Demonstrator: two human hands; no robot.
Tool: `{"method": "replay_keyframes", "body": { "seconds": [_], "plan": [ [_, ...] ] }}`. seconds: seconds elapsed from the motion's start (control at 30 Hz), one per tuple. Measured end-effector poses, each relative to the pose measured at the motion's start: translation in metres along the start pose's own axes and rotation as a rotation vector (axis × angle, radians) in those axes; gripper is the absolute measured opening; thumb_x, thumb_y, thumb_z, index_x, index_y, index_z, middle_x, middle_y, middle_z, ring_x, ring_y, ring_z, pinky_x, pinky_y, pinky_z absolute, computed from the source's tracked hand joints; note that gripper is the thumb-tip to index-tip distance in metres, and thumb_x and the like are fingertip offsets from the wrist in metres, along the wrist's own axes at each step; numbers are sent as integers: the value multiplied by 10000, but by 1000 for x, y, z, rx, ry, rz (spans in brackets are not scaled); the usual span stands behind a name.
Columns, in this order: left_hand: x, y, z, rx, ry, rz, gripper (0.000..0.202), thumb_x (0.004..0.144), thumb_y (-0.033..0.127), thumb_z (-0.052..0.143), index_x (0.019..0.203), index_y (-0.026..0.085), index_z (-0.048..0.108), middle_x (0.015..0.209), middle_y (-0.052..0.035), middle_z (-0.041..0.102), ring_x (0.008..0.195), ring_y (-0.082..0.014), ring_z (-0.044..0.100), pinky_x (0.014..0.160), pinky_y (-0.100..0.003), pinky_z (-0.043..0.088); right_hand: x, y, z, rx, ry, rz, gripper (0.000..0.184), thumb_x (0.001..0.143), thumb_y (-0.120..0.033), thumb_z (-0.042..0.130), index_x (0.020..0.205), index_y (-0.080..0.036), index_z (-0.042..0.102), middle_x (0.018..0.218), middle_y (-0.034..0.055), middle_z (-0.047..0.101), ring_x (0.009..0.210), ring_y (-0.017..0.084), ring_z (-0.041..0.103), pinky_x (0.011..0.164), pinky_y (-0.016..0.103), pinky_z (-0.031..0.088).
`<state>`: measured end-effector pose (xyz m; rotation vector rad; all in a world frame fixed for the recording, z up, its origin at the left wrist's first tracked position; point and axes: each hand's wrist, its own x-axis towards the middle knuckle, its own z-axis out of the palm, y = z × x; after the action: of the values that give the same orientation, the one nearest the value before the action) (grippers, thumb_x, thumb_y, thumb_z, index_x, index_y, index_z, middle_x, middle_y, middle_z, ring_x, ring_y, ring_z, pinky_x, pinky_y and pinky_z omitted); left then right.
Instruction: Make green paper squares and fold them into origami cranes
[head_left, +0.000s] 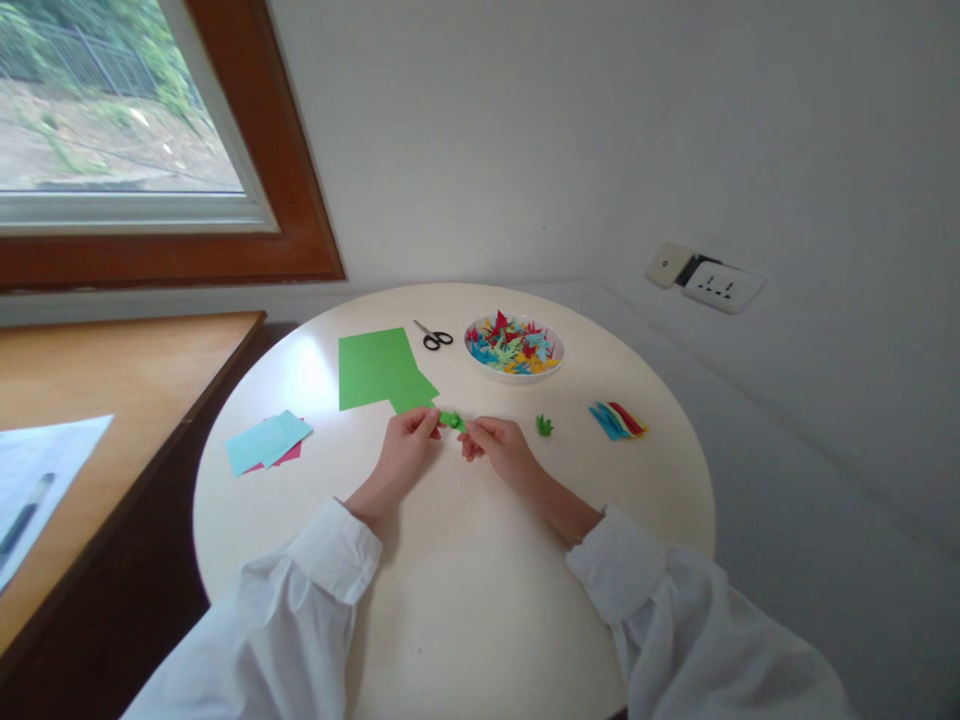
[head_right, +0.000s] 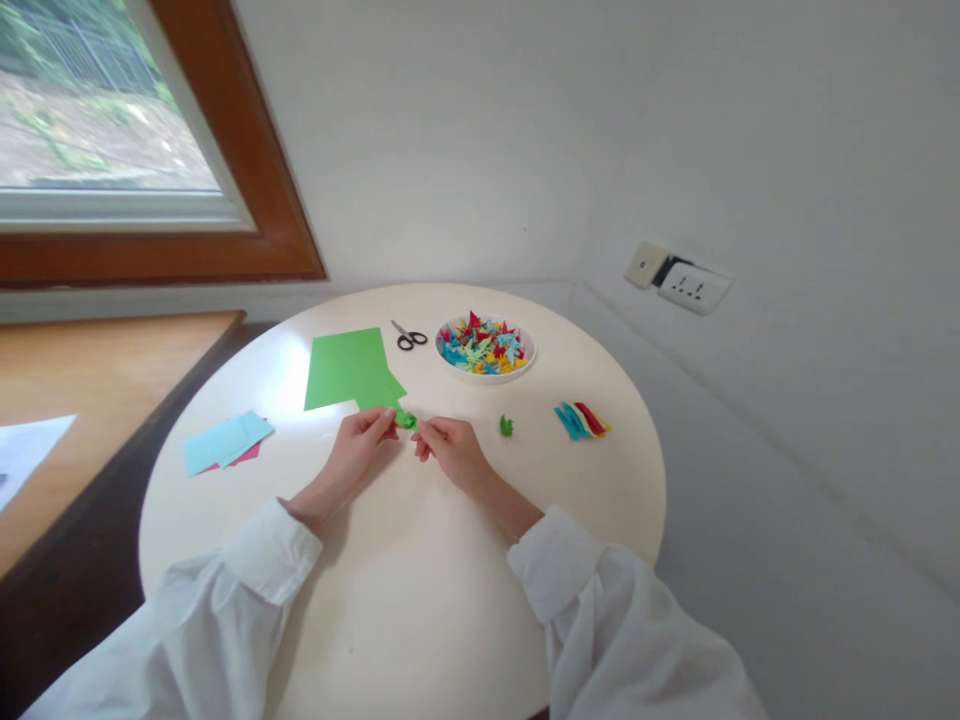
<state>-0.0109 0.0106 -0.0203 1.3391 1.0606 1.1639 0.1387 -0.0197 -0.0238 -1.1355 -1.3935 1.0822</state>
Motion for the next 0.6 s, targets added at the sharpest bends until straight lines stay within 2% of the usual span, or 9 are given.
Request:
{"method": "replay_keyframes", "body": {
  "seconds": [0.13,0.23,0.3,0.4,0.5,0.6],
  "plan": [
    [-1,2,1,12,-15,17,268,727,359,619,557,152,630,537,-9,570,559,-137,492,561,-256,371,0,-1,-1,-50,39,-36,419,764,-536,522,533,-187,538,516,2,548,526,125,507,585,280,425],
    [5,3,-5,-8,15,45,270,734,390,600,607,155,639,595,-23,602,593,-150,535,597,-269,411,-1,-5,-6,-70,80,-60,398,792,-520,494,556,-199,511,532,-5,537,541,129,504,591,277,419],
    [13,3,-15,28,103,90,275,732,411,595,628,160,640,631,-32,624,612,-159,557,620,-281,429,0,-10,-12,-107,124,-91,384,803,-518,484,581,-205,496,556,-7,539,553,132,504,591,275,410],
    [27,3,-34,195,254,146,250,729,409,595,657,173,634,657,-38,634,644,-178,573,642,-298,429,3,-18,-31,-287,292,-241,375,844,-505,436,621,-209,494,602,1,554,602,145,526,634,286,409],
    [35,1,-46,256,271,143,218,651,356,686,759,170,653,815,-75,671,782,-225,599,764,-352,438,8,-23,-55,-363,479,-312,367,855,-507,388,648,-216,474,641,18,570,645,162,536,644,288,411],
    [35,-1,-48,442,198,136,429,592,325,744,978,174,633,1112,-129,633,1039,-292,566,920,-412,392,14,-20,-81,-506,589,-256,352,855,-462,333,631,-219,455,640,23,573,643,165,525,625,282,401]
  ]
}}
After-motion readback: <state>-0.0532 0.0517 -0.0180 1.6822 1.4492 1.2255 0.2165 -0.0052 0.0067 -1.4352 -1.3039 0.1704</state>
